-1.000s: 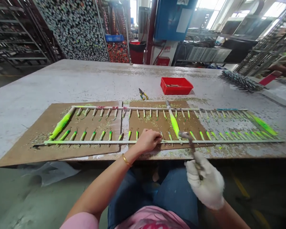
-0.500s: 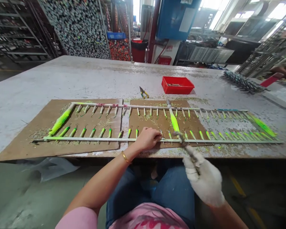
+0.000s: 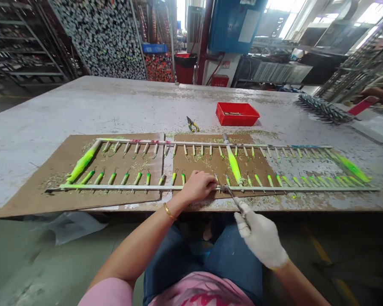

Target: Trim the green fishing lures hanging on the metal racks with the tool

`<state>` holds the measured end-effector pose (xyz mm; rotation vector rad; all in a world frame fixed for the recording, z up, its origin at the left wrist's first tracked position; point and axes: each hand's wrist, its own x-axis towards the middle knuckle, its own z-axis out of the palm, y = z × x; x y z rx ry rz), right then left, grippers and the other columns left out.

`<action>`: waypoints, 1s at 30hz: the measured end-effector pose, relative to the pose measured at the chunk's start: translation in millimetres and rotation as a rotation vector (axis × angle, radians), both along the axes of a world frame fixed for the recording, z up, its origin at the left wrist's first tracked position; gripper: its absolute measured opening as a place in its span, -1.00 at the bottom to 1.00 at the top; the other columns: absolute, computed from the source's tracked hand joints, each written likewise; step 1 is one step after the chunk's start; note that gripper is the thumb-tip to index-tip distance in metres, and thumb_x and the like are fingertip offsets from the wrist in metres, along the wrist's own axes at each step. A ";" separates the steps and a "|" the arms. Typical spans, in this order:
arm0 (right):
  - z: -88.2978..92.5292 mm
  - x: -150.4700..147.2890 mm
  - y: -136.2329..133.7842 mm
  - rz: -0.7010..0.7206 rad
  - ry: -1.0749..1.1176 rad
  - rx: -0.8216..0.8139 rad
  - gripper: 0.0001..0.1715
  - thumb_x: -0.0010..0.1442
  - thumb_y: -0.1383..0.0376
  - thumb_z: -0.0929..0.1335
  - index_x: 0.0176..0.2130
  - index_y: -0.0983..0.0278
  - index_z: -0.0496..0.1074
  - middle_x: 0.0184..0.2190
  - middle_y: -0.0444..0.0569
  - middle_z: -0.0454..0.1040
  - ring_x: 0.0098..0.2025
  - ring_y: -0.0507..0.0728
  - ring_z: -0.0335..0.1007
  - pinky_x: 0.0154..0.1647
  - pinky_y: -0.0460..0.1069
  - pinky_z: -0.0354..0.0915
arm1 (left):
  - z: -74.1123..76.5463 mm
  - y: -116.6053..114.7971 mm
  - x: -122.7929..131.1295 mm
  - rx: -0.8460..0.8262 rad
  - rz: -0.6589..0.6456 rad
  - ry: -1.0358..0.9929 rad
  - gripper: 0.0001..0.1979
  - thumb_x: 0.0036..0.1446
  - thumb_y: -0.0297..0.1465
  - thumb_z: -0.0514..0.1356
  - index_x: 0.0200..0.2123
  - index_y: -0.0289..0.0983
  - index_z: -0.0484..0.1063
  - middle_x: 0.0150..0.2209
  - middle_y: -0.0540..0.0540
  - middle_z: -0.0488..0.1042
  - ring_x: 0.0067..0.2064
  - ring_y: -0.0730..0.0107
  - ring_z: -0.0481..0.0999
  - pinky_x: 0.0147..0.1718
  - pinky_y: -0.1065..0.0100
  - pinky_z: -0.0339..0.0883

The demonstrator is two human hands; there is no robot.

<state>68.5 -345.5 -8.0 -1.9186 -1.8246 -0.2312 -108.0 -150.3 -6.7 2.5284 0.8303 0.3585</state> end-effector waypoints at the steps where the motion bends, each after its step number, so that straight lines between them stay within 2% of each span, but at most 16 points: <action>1: 0.1 0.0 -0.3 -0.027 0.022 0.006 -0.53 0.40 0.16 0.24 0.17 0.25 0.48 -0.35 -0.03 0.66 -0.45 0.12 0.57 -0.38 -0.05 0.41 | 0.2 -0.2 -0.1 -0.003 -0.003 -0.002 -0.82 0.33 -0.36 0.15 -0.19 -0.16 0.58 -0.18 -0.04 0.64 -0.08 0.25 0.52 -0.05 0.25 0.14; 4: 0.2 0.5 -1.0 -0.168 0.063 0.094 -0.50 0.38 0.11 0.29 0.17 0.30 0.48 -0.27 0.06 0.67 -0.36 0.16 0.61 -0.33 -0.04 0.43 | 0.2 -0.8 -0.2 0.010 0.007 -0.022 -0.85 0.31 -0.36 0.16 -0.21 -0.16 0.56 -0.19 -0.03 0.63 -0.10 0.26 0.52 -0.06 0.24 0.14; 5: -0.4 0.6 -0.5 -0.159 0.044 0.098 -0.49 0.38 0.10 0.28 0.16 0.32 0.48 -0.33 0.06 0.66 -0.40 0.17 0.60 -0.37 -0.04 0.42 | 0.2 -0.9 -0.2 0.011 0.014 -0.025 -0.86 0.31 -0.37 0.17 -0.21 -0.17 0.55 -0.19 -0.03 0.63 -0.10 0.26 0.52 -0.05 0.24 0.14; 7: -1.8 0.7 1.2 -0.045 0.011 0.047 -0.50 0.40 0.14 0.24 0.16 0.32 0.49 -0.41 0.02 0.65 -0.46 0.15 0.57 -0.41 -0.04 0.41 | 0.3 -0.8 0.0 0.000 0.020 -0.025 -0.88 0.30 -0.37 0.17 -0.22 -0.17 0.54 -0.19 -0.03 0.62 -0.09 0.26 0.52 -0.04 0.24 0.13; 9: -2.0 1.2 2.0 0.033 0.036 -0.006 -0.53 0.41 0.18 0.22 0.17 0.27 0.48 -0.34 0.00 0.67 -0.41 0.13 0.60 -0.34 -0.05 0.44 | 0.5 -0.6 0.2 -0.018 0.007 -0.026 -0.90 0.29 -0.36 0.19 -0.23 -0.18 0.52 -0.19 -0.02 0.61 -0.08 0.26 0.51 -0.04 0.25 0.13; 12: -0.2 2.1 -0.6 -0.113 0.114 0.056 -0.51 0.38 0.12 0.28 0.19 0.26 0.46 -0.19 0.06 0.67 -0.26 0.18 0.63 -0.23 -0.02 0.47 | 0.5 -0.2 0.7 -0.034 0.013 -0.032 -0.93 0.26 -0.35 0.22 -0.23 -0.18 0.52 -0.21 0.00 0.61 -0.11 0.27 0.51 -0.04 0.25 0.14; 14: -0.5 1.7 -2.6 -0.168 0.096 0.078 -0.49 0.36 0.08 0.29 0.16 0.28 0.48 -0.31 0.06 0.66 -0.36 0.18 0.61 -0.32 -0.02 0.45 | 0.4 -0.2 1.1 -0.041 0.032 -0.030 -0.93 0.25 -0.36 0.23 -0.23 -0.18 0.52 -0.22 0.00 0.61 -0.14 0.28 0.51 -0.03 0.24 0.14; 16: -2.5 0.5 -3.2 -0.090 0.050 0.028 -0.51 0.38 0.12 0.25 0.13 0.28 0.51 -0.44 0.01 0.63 -0.47 0.15 0.55 -0.40 -0.03 0.40 | 0.4 -0.4 1.5 -0.051 0.044 -0.028 -0.93 0.25 -0.37 0.23 -0.23 -0.18 0.52 -0.22 -0.01 0.60 -0.13 0.27 0.51 -0.02 0.23 0.14; 18: -4.0 -0.4 -3.4 -0.008 0.036 -0.036 -0.54 0.40 0.17 0.23 0.14 0.24 0.51 -0.48 -0.04 0.61 -0.50 0.12 0.52 -0.42 -0.05 0.38 | 0.6 -0.7 1.8 -0.066 0.049 -0.025 -0.95 0.24 -0.37 0.24 -0.24 -0.18 0.51 -0.21 -0.01 0.60 -0.11 0.26 0.50 -0.01 0.23 0.15; 23: -2.3 -0.3 -4.0 -0.134 0.039 0.142 -0.50 0.37 0.12 0.29 0.15 0.33 0.48 -0.42 0.02 0.63 -0.45 0.15 0.55 -0.38 -0.03 0.39 | 2.1 -0.3 3.2 -0.095 0.077 -0.046 -0.96 0.21 -0.38 0.26 -0.26 -0.18 0.50 -0.22 0.02 0.61 -0.13 0.27 0.51 0.01 0.22 0.15; 27: -0.5 0.1 -0.8 0.039 -0.028 0.000 -0.55 0.41 0.20 0.22 0.15 0.26 0.50 -0.46 -0.05 0.62 -0.52 0.12 0.51 -0.45 -0.04 0.35 | 4.7 1.2 4.3 -0.140 0.090 -0.033 -0.96 0.18 -0.41 0.24 -0.30 -0.20 0.51 -0.27 0.03 0.61 -0.18 0.30 0.52 -0.01 0.25 0.17; 30: 2.2 2.1 -1.8 -0.089 0.030 0.060 -0.54 0.39 0.16 0.27 0.17 0.27 0.48 -0.34 0.00 0.66 -0.39 0.15 0.59 -0.31 -0.03 0.42 | 5.9 2.4 4.8 -0.164 0.078 -0.044 -0.95 0.17 -0.40 0.24 -0.31 -0.20 0.52 -0.29 0.04 0.62 -0.19 0.32 0.53 0.00 0.26 0.17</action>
